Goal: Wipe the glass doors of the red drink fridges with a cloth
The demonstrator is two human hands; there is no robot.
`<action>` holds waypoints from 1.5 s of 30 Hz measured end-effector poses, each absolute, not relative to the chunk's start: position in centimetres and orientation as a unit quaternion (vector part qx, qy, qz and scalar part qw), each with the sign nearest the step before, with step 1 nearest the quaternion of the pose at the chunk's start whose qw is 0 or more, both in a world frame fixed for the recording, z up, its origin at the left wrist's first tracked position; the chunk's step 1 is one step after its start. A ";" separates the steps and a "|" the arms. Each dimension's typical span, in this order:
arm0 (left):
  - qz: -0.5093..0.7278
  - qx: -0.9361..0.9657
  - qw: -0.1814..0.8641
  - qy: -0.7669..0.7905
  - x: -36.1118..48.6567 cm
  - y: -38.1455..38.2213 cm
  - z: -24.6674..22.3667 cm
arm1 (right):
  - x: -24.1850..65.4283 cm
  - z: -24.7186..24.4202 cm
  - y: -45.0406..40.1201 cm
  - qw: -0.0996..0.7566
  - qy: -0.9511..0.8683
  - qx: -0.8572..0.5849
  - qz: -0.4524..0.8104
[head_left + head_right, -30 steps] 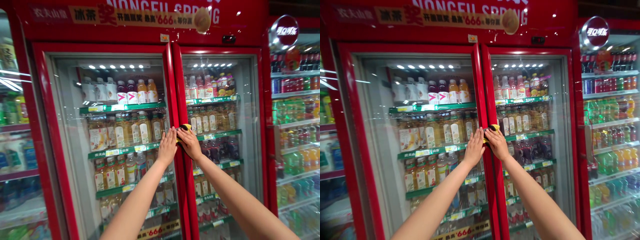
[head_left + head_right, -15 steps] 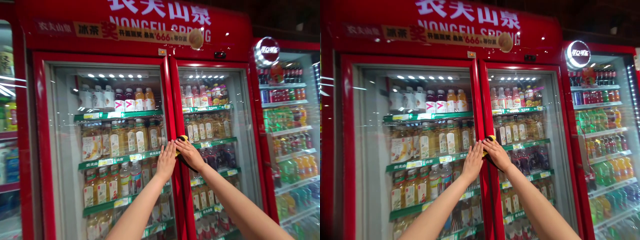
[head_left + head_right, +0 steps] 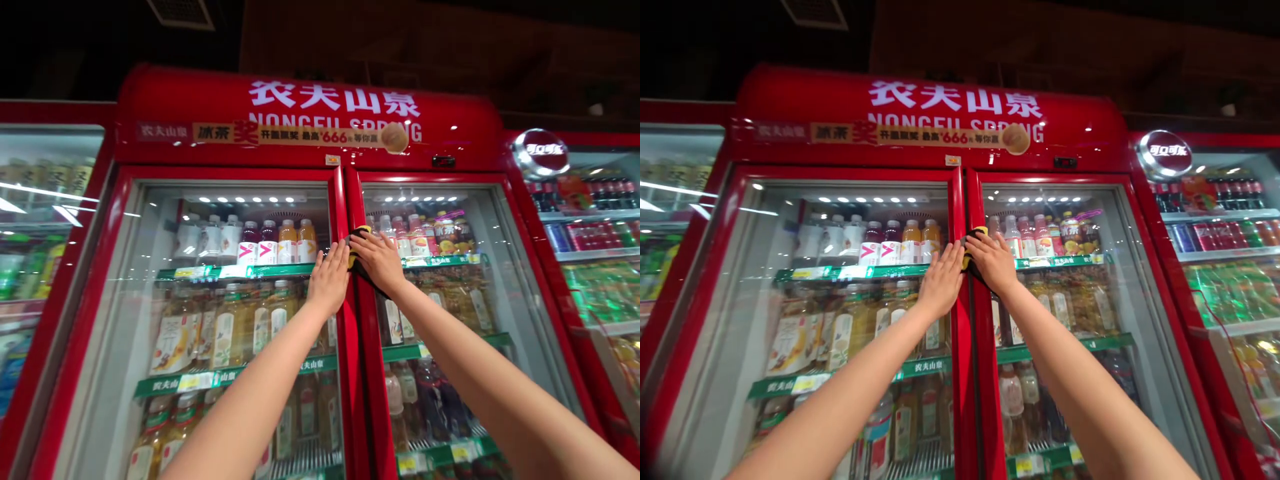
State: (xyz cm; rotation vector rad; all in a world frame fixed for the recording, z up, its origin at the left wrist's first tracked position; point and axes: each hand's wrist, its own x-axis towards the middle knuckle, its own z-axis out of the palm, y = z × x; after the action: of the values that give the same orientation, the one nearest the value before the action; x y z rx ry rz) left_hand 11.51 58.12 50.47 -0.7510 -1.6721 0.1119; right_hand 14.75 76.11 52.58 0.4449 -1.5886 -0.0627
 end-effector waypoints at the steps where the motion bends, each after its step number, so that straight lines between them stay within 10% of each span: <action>1: 0.047 -0.321 0.606 -0.726 11.6 58.3 51.9 | 14.7 53.9 76.1 0.680 -0.707 0.193 -0.032; 25: 0.002 -0.246 0.649 -0.720 11.9 62.3 67.7 | 11.1 71.3 77.8 0.719 -0.652 0.240 -0.022; 45: -0.027 -0.284 0.650 -0.704 11.1 61.8 58.6 | 12.1 61.7 77.6 0.708 -0.653 0.271 0.005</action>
State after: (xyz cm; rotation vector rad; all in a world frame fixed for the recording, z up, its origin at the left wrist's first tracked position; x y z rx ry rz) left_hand 11.06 61.78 58.57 -0.6463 -1.6000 -0.0625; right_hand 12.10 77.61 61.73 0.6027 -1.4493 0.0120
